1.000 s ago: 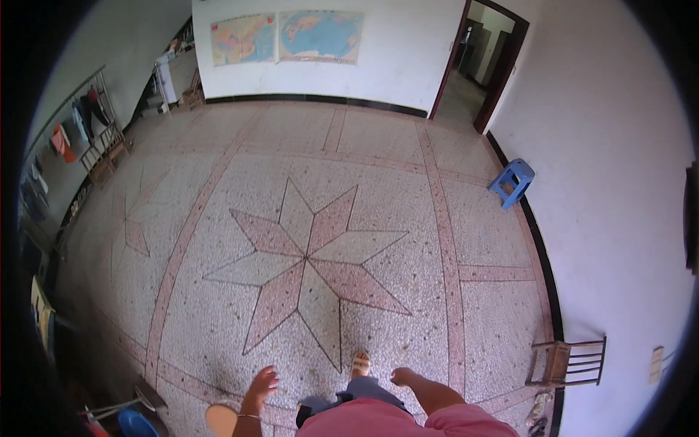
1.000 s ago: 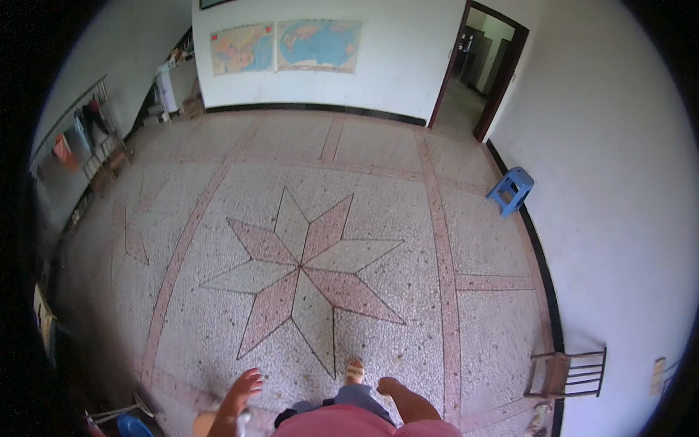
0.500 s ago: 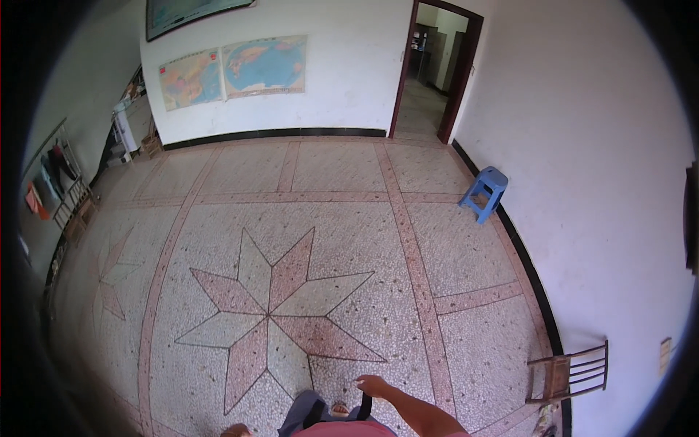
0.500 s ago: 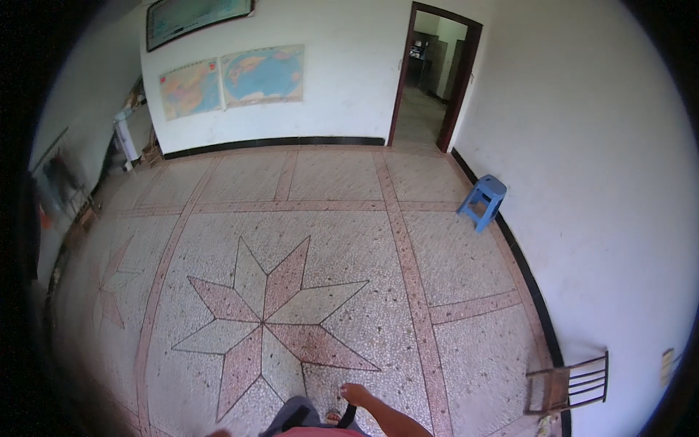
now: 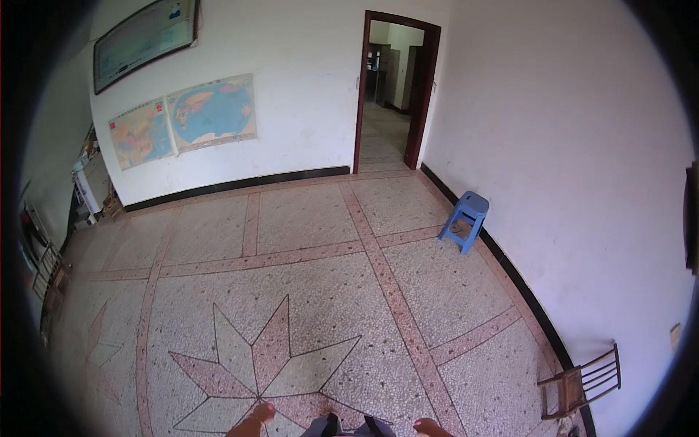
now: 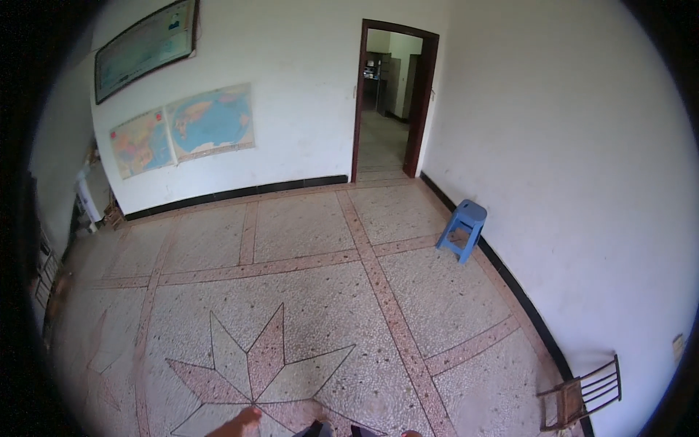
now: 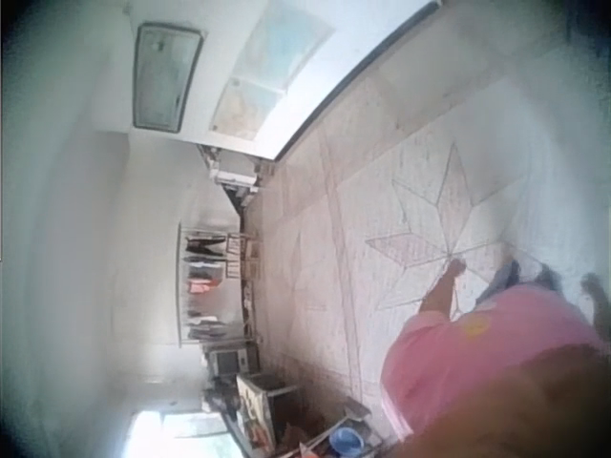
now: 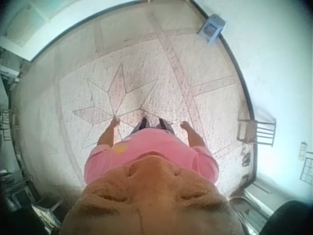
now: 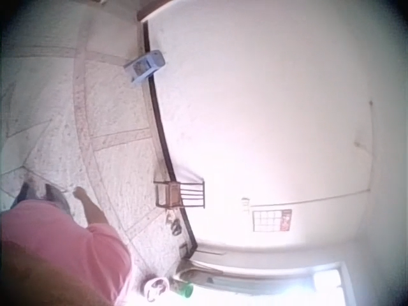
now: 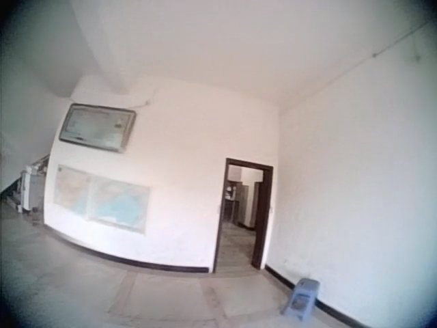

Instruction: Hanging a garment on a rail and then hand-washing other clothes in a bucket.

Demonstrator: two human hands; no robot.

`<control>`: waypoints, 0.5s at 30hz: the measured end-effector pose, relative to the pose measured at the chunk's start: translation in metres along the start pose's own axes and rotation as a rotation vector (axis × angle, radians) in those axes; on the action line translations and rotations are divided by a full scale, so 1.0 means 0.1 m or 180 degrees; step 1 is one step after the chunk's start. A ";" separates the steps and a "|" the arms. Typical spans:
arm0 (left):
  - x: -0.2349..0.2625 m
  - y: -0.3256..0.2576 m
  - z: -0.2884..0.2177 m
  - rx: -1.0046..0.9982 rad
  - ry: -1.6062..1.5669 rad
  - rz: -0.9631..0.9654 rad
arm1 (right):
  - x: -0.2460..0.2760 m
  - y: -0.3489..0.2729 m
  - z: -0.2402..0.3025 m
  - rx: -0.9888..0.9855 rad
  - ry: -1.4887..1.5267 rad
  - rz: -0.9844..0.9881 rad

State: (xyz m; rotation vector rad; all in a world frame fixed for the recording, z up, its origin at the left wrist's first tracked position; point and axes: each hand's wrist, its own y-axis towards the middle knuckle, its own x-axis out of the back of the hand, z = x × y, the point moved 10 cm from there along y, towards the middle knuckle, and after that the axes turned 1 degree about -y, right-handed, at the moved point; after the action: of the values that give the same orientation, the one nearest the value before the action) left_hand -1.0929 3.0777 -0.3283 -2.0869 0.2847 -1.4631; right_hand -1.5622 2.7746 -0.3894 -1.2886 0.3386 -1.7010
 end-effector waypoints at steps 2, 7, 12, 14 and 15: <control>0.65 0.62 0.13 -0.0116 0.0565 -0.0349 | 0.43 0.10 0.26 -0.0011 0.0303 -0.0375; 2.18 2.36 -0.20 -0.0154 -0.1248 -0.1646 | 0.34 1.02 -0.31 0.0163 0.0616 -0.0014; 2.06 3.07 -0.91 -0.2145 0.0772 -0.1067 | 2.00 0.78 0.63 0.1010 0.1905 -0.0417; 2.04 3.47 -0.56 -0.0512 -0.1815 -0.0573 | 2.36 1.47 0.42 0.0300 0.1201 -0.0220; 1.94 3.52 -0.48 0.0185 -0.2633 0.0122 | 2.49 1.81 0.22 0.0033 0.0840 -0.0125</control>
State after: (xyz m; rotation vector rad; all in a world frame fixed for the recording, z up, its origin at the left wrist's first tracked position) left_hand -1.0118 2.6824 -0.3604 -2.4095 -0.0465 -0.4820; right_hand -1.4519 2.4887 -0.3551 -1.0700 0.4601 -1.9080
